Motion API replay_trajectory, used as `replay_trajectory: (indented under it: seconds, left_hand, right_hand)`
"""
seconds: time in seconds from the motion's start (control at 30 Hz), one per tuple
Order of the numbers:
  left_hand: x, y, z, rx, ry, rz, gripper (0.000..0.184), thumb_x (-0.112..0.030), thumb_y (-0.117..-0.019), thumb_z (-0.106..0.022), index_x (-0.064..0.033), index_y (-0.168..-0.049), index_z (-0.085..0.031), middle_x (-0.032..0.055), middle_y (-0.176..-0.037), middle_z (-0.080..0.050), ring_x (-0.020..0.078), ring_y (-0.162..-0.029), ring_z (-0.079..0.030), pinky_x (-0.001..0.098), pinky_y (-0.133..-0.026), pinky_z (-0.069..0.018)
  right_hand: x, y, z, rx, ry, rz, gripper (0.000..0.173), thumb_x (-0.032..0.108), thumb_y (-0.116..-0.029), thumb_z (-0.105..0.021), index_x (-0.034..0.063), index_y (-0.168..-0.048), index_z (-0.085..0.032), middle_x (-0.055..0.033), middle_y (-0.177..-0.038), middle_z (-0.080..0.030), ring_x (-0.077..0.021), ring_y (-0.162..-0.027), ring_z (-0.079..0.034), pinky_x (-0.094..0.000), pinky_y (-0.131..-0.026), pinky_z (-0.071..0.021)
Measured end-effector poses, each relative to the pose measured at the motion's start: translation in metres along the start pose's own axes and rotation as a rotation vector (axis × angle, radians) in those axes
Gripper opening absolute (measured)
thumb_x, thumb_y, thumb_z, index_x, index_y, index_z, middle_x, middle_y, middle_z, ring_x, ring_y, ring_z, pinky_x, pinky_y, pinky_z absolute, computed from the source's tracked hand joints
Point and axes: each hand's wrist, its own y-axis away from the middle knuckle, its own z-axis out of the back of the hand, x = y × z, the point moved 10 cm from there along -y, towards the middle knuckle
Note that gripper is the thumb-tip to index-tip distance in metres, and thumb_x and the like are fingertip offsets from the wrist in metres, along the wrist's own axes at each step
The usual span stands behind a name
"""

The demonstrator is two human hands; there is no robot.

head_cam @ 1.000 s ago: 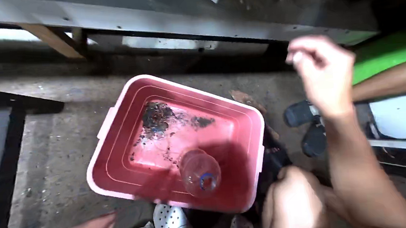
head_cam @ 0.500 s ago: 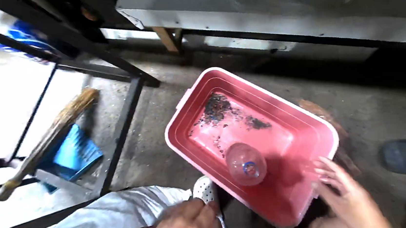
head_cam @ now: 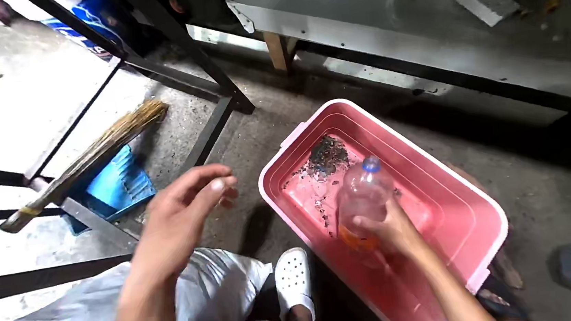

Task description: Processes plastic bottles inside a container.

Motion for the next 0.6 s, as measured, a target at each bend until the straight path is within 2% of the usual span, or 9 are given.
replay_trajectory:
  seconds: [0.07,0.13,0.17,0.27,0.33,0.4,0.5,0.6]
  left_hand:
    - [0.051,-0.02,-0.015,-0.026,-0.091,0.144,0.027,-0.02,-0.1011,-0.061,-0.0072,-0.124,-0.066,0.0083,-0.116,-0.07,0.0194,-0.095,-0.07,0.0413,-0.084,-0.0599]
    - [0.093,-0.04,-0.029,-0.039,-0.182,0.209,0.028,-0.021,-0.1033,-0.06,-0.0049,-0.125,-0.066,0.0114,-0.118,-0.069,0.021,-0.099,-0.069,0.0446,-0.088,-0.0584]
    - [0.11,-0.047,-0.037,-0.045,-0.217,0.233,0.029,-0.023,-0.104,-0.06,-0.0042,-0.126,-0.065,0.0128,-0.12,-0.068,0.0223,-0.1,-0.069,0.0462,-0.089,-0.057]
    - [0.142,-0.059,-0.061,-0.039,-0.268,0.21,0.031,-0.026,-0.1039,-0.06,-0.0058,-0.126,-0.066,0.0125,-0.12,-0.067,0.0213,-0.102,-0.068,0.0447,-0.089,-0.0573]
    - [0.15,-0.062,-0.068,-0.067,-0.284,0.148,0.028,-0.026,-0.1033,-0.06,-0.0082,-0.122,-0.069,0.01,-0.117,-0.067,0.019,-0.102,-0.066,0.0417,-0.086,-0.057]
    - [0.157,-0.064,-0.066,-0.108,-0.289,0.129,0.025,-0.025,-0.1029,-0.06,-0.0096,-0.119,-0.07,0.0083,-0.114,-0.067,0.017,-0.099,-0.067,0.0398,-0.084,-0.0573]
    - [0.168,-0.066,-0.064,-0.096,-0.294,0.146,0.026,-0.025,-0.103,-0.06,-0.0092,-0.123,-0.068,0.0076,-0.112,-0.069,0.0148,-0.096,-0.068,0.0382,-0.083,-0.0582]
    - [0.179,-0.064,-0.066,-0.051,-0.254,0.21,0.025,-0.026,-0.1051,-0.057,-0.0127,-0.122,-0.07,0.0031,-0.101,-0.072,0.01,-0.082,-0.069,0.0342,-0.075,-0.0599]
  right_hand:
    - [-0.016,-0.013,0.016,0.015,0.059,-0.082,0.101,0.049,-0.0736,-0.085,0.0023,-0.152,-0.042,-0.0257,-0.147,-0.05,-0.0356,-0.135,-0.051,-0.0532,-0.112,-0.044]
    - [-0.031,-0.03,0.02,0.052,0.112,-0.16,0.097,0.051,-0.0765,-0.082,0.0033,-0.152,-0.043,-0.0264,-0.148,-0.049,-0.0382,-0.136,-0.05,-0.0566,-0.113,-0.042]
    - [-0.035,-0.038,0.018,0.078,0.113,-0.191,0.092,0.049,-0.078,-0.081,0.0041,-0.15,-0.046,-0.025,-0.145,-0.051,-0.0371,-0.133,-0.052,-0.0564,-0.111,-0.0438]
    - [-0.036,-0.057,-0.011,0.173,-0.045,-0.261,0.069,0.043,-0.0894,-0.073,0.0037,-0.142,-0.051,-0.0184,-0.123,-0.065,-0.0282,-0.108,-0.067,-0.0491,-0.093,-0.0573]
    - [-0.036,-0.068,-0.036,0.184,-0.16,-0.304,0.066,0.044,-0.0937,-0.07,0.003,-0.142,-0.051,-0.017,-0.12,-0.067,-0.0253,-0.103,-0.069,-0.0457,-0.09,-0.0589]
    - [-0.039,-0.084,-0.058,0.175,-0.181,-0.331,0.071,0.045,-0.0926,-0.072,0.0025,-0.145,-0.048,-0.0189,-0.124,-0.066,-0.0274,-0.107,-0.068,-0.0478,-0.092,-0.0582]
    - [-0.035,-0.106,-0.074,0.152,-0.07,-0.327,0.074,0.049,-0.0884,-0.073,0.0024,-0.141,-0.052,-0.0191,-0.121,-0.066,-0.0288,-0.108,-0.067,-0.0509,-0.095,-0.0552]
    - [-0.034,-0.121,-0.08,0.114,0.006,-0.368,0.069,0.05,-0.0879,-0.073,0.0037,-0.136,-0.057,-0.0179,-0.117,-0.068,-0.0291,-0.107,-0.066,-0.0533,-0.094,-0.0534]
